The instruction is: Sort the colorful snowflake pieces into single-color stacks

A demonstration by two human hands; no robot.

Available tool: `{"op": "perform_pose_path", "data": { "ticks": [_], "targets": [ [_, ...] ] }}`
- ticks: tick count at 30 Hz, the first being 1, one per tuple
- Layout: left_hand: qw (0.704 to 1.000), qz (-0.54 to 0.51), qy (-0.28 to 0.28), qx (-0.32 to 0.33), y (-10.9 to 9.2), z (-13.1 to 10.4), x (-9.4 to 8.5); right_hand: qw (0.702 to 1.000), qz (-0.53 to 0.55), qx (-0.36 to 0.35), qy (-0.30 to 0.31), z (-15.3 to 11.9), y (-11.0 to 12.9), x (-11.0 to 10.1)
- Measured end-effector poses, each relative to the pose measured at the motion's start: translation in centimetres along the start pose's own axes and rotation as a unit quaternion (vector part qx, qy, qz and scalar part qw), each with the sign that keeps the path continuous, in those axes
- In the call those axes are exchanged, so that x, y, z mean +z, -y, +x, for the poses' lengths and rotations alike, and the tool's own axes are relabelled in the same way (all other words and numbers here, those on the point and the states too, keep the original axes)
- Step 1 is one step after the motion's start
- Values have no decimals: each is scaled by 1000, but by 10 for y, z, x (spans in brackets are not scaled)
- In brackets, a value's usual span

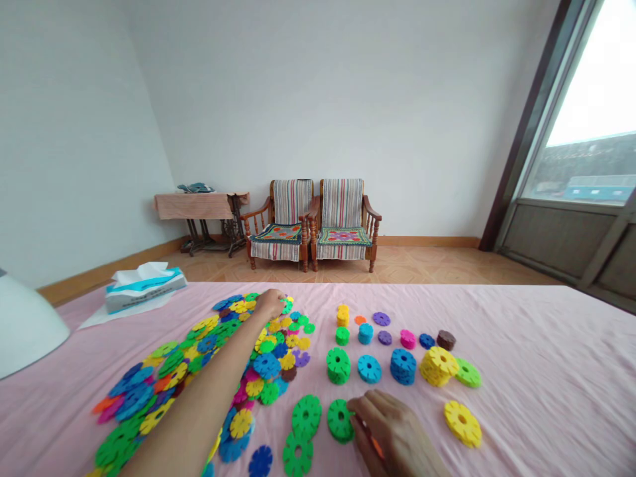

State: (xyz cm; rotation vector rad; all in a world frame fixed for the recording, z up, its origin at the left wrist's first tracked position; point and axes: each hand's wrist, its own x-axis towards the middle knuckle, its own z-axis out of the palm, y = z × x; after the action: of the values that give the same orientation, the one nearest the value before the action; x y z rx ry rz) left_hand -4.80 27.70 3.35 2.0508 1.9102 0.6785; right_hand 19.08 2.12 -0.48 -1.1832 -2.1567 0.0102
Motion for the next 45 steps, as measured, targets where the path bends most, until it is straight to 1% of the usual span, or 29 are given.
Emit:
{"op": "perform_pose_path", "data": {
  "ticks": [6, 10, 15, 18, 21, 24, 27, 33, 36, 40, 45],
  "targets": [
    [999, 5, 37, -31, -7, 10, 4, 1000, 2, 13, 15, 0, -1, -2],
    [998, -9, 47, -37, -8, 12, 2, 1000, 7, 14, 16, 1, 0, -2],
    [997, -49, 53, -34, -4, 9, -2, 999, 12, 23, 21, 1, 1, -2],
    [994, -89, 51, -34, 0, 8, -10, 999, 12, 35, 22, 0, 1, -1],
    [989, -139, 42, -37, 6, 4, -23, 999, 11, 39, 21, -1, 2, 0],
    [981, -188, 38, -38, 13, -4, -36, 999, 10, 37, 22, -1, 3, -2],
    [971, -231, 39, -40, 22, -14, -46, 999, 9, 36, 35, 0, 5, -6],
    [956, -289, 27, -34, 33, -25, -52, 996, 9, 51, 78, 4, 11, -20],
    [952, -305, 9, -20, 34, -29, -57, 995, 13, 54, 81, 5, 11, -23],
    [943, -332, -8, -6, 35, -36, -66, 996, 18, 51, 74, 4, 10, -23],
    [922, -387, -13, -14, 39, -46, -76, 996, 15, 47, 69, 4, 11, -23]
  ]
}}
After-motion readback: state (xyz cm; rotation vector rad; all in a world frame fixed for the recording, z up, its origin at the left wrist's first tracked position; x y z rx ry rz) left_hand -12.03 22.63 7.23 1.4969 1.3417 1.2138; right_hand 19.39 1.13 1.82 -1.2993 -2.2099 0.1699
